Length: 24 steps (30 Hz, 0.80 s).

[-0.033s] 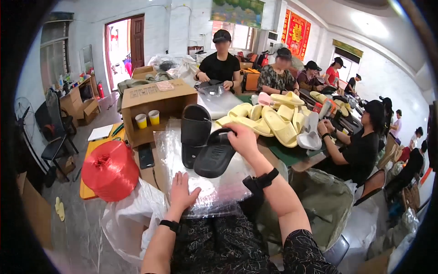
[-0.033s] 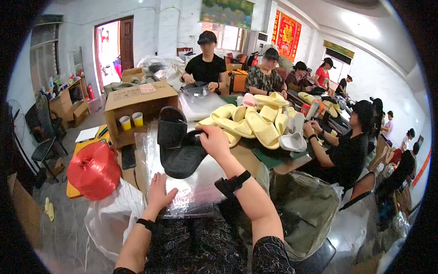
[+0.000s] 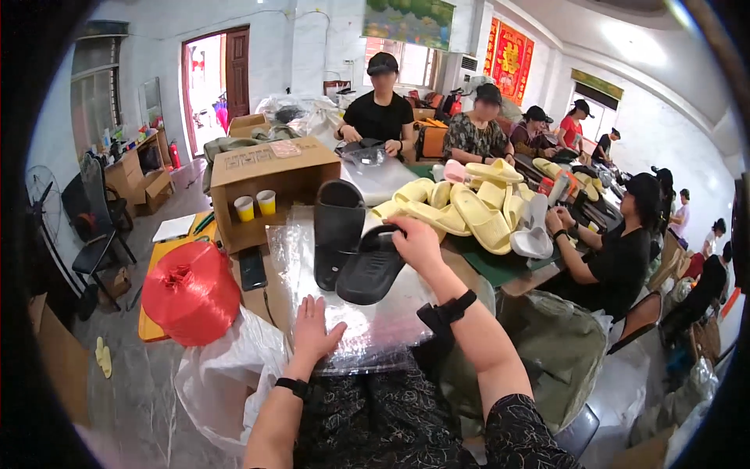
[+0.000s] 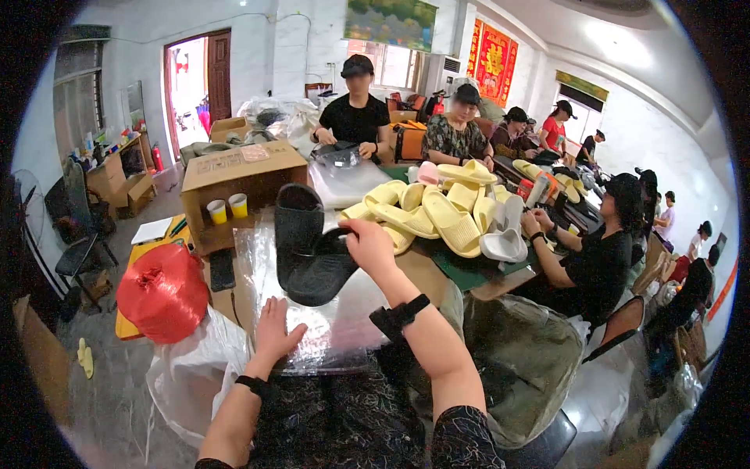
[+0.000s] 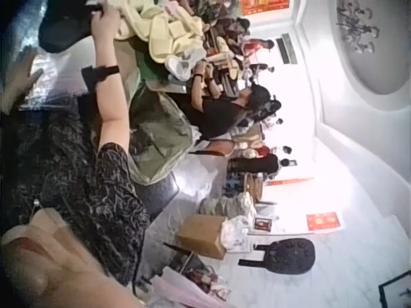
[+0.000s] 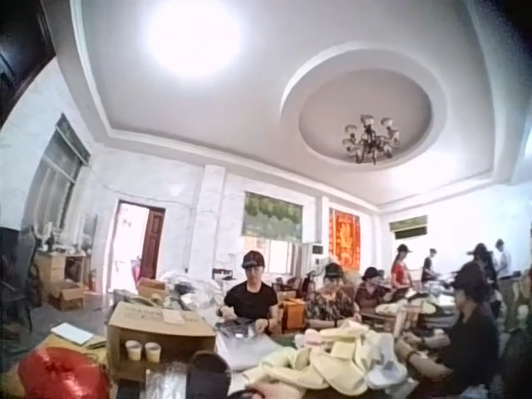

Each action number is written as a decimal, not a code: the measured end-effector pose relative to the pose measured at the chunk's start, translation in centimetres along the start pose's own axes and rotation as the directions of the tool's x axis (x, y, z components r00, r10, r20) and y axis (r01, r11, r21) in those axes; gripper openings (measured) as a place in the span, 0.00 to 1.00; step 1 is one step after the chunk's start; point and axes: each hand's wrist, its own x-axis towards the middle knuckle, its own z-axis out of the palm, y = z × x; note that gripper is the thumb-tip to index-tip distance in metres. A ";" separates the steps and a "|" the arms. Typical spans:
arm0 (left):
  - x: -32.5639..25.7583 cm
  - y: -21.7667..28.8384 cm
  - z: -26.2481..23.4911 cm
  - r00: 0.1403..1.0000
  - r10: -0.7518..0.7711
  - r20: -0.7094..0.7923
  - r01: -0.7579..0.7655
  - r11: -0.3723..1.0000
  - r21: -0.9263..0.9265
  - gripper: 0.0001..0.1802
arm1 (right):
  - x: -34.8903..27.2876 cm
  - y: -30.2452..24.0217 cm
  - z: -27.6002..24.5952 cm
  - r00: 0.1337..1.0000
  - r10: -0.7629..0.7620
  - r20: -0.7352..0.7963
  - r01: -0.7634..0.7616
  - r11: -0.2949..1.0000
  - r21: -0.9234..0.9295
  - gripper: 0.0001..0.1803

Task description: Packaging black and yellow slides into plastic bags in a shoe manufacturing facility.

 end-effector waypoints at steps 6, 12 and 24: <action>-0.5 0.4 -0.2 0.999 -0.027 0.036 0.027 1.000 0.003 0.49 | -0.5 7.2 5.5 0.977 -0.207 -0.052 0.195 0.964 -0.181 0.13; -0.2 0.4 0.2 0.998 -0.032 0.050 0.031 0.999 0.024 0.49 | -0.7 9.2 8.6 0.994 0.042 -0.105 -0.067 0.965 -0.255 0.24; 0.7 0.4 0.3 0.999 0.015 0.032 -0.015 1.000 0.004 0.48 | -2.0 6.1 13.3 0.885 0.406 0.228 -0.271 0.847 -0.458 0.43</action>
